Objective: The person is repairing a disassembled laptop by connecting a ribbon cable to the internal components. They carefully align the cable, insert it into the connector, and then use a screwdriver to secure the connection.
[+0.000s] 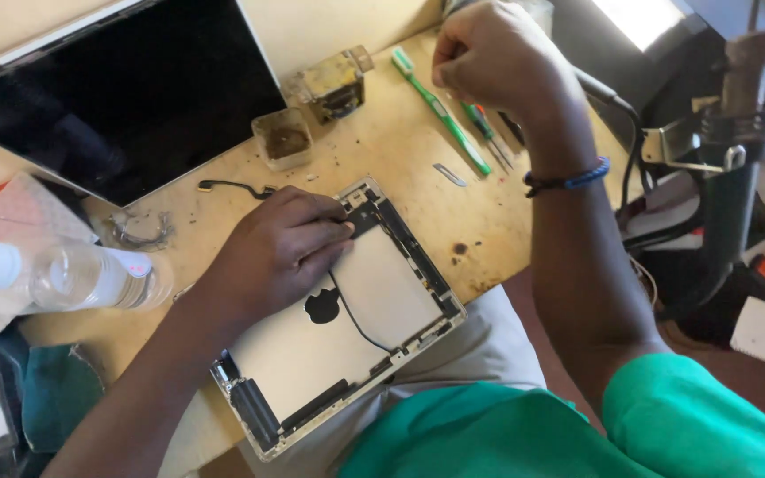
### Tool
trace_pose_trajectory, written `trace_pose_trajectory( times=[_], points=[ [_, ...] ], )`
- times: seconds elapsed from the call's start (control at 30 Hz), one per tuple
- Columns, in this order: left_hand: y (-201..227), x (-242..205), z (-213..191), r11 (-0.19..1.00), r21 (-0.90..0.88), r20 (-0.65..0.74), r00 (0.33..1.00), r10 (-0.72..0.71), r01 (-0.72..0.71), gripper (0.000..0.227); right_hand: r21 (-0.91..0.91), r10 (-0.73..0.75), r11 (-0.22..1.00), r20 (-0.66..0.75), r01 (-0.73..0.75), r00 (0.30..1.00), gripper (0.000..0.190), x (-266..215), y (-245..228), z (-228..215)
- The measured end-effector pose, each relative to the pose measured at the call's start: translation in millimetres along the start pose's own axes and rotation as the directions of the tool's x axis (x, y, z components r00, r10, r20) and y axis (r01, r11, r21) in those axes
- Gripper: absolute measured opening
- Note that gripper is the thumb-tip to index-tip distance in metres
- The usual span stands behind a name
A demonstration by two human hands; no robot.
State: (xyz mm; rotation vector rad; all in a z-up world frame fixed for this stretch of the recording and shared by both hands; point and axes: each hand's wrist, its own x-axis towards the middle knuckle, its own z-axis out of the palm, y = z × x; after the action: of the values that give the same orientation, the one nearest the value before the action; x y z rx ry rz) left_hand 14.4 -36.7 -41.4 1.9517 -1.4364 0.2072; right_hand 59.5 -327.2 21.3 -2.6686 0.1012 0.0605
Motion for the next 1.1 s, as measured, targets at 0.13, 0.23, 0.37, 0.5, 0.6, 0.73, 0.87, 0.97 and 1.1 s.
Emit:
trace_pose_trajectory(
  times=[0.13, 0.23, 0.37, 0.5, 0.6, 0.73, 0.87, 0.97, 1.1],
  points=[
    [0, 8, -4, 1.000, -0.012, 0.069, 0.998, -0.010, 0.011, 0.012, -0.174, -0.003, 0.984, -0.142, -0.022, 0.990, 0.018, 11, 12, 25],
    [0, 12, -5, 0.996, 0.008, 0.148, 0.984, -0.094, 0.094, 0.014, -0.393, 0.062, 0.914, -0.116, -0.103, 0.991, 0.016, 11, 5, 36],
    [0, 11, -5, 0.997, 0.021, 0.138, 0.987, -0.079, 0.077, 0.013, -0.407, 0.117, 0.897, -0.161, -0.173, 0.980, 0.018, 10, 8, 47],
    [0, 10, -6, 0.999, 0.004, 0.102, 0.994, -0.035, 0.034, 0.014, -0.437, 0.139, 0.881, -0.130, -0.182, 0.982, 0.017, 13, 4, 53],
    [-2, 8, -5, 0.999, -0.011, 0.104, 0.994, -0.045, 0.046, 0.013, -0.415, 0.115, 0.897, -0.120, -0.155, 0.986, 0.012, 10, -2, 51],
    [-5, 5, -1, 0.999, -0.008, 0.097, 0.994, -0.046, 0.047, 0.013, -0.355, -0.144, 0.934, -0.307, 0.027, 0.941, 0.012, 3, -7, 42],
    [0, 6, -5, 1.000, -0.025, 0.054, 0.998, -0.016, 0.017, 0.013, -0.125, -0.207, 0.976, -0.311, 0.176, 0.928, 0.028, -4, -30, 17],
    [2, 4, -6, 1.000, -0.013, 0.036, 0.999, 0.014, -0.013, 0.013, 0.020, -0.494, 0.855, -0.278, 0.519, 0.824, 0.021, 12, -20, 17],
    [2, 4, -8, 1.000, 0.003, 0.077, 0.997, -0.024, 0.024, 0.015, 0.653, -0.450, 0.682, 0.019, 0.329, 0.893, 0.022, -4, -62, -3]
  ],
)
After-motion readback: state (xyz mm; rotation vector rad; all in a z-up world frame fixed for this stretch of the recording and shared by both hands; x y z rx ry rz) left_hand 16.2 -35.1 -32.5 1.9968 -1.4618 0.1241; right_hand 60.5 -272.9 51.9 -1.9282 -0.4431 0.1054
